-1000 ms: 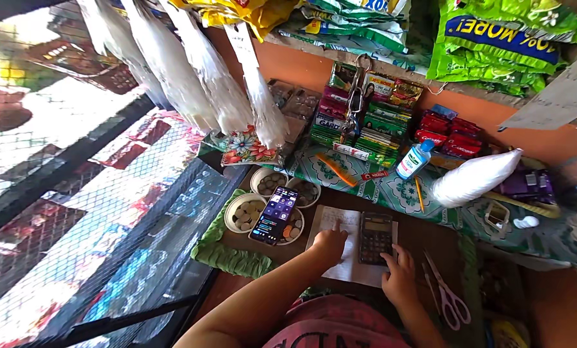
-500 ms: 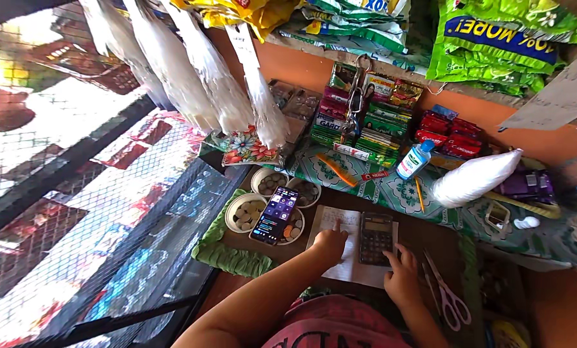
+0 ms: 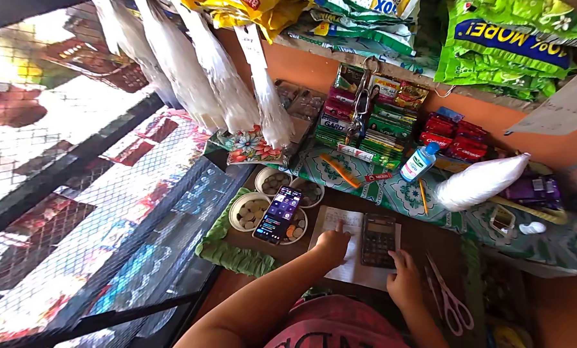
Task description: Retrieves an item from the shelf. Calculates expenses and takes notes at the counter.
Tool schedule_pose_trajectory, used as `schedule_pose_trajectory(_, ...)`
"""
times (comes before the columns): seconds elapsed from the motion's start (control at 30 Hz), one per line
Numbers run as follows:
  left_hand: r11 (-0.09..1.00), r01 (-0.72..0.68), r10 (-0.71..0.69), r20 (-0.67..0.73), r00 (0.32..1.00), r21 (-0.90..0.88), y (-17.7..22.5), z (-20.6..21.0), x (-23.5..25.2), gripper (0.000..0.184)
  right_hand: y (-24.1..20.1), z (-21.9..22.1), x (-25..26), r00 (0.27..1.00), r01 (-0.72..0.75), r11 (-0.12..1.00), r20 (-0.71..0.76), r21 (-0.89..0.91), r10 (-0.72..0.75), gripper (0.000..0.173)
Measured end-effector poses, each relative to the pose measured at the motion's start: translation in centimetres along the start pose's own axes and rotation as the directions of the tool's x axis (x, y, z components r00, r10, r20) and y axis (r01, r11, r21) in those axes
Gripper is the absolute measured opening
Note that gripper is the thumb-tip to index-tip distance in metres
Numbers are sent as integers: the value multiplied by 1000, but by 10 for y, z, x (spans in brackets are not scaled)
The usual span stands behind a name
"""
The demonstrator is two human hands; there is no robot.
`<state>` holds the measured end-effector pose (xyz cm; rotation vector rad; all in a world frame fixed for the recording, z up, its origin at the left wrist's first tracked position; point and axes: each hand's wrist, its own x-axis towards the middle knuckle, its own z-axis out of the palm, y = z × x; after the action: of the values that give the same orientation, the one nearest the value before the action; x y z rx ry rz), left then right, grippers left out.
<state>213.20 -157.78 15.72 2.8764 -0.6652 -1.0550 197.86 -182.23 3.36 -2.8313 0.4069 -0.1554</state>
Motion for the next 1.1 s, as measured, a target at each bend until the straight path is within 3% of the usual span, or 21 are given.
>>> schedule_pose_trajectory(0.4,995,-73,71,28,997,61,7,1,0,75,20,14,-23,999,28,998,-27,-62,-30,54)
schedule_pose_trajectory(0.8,994,-85,82,41,996,65,7,-4,-4,78,24,18,-21,993,54,995,-104,-83,-62,51)
schedule_pose_trajectory(0.9,994,-75,71,54,996,85,9,-6,-3,79,12,13,-15,992,61,994,-105,-95,-71,48)
schedule_pose_trajectory(1.1,991,-70,63,61,996,110,8,-5,-1,82,-37,3,2,991,130,988,-19,-79,-131,64)
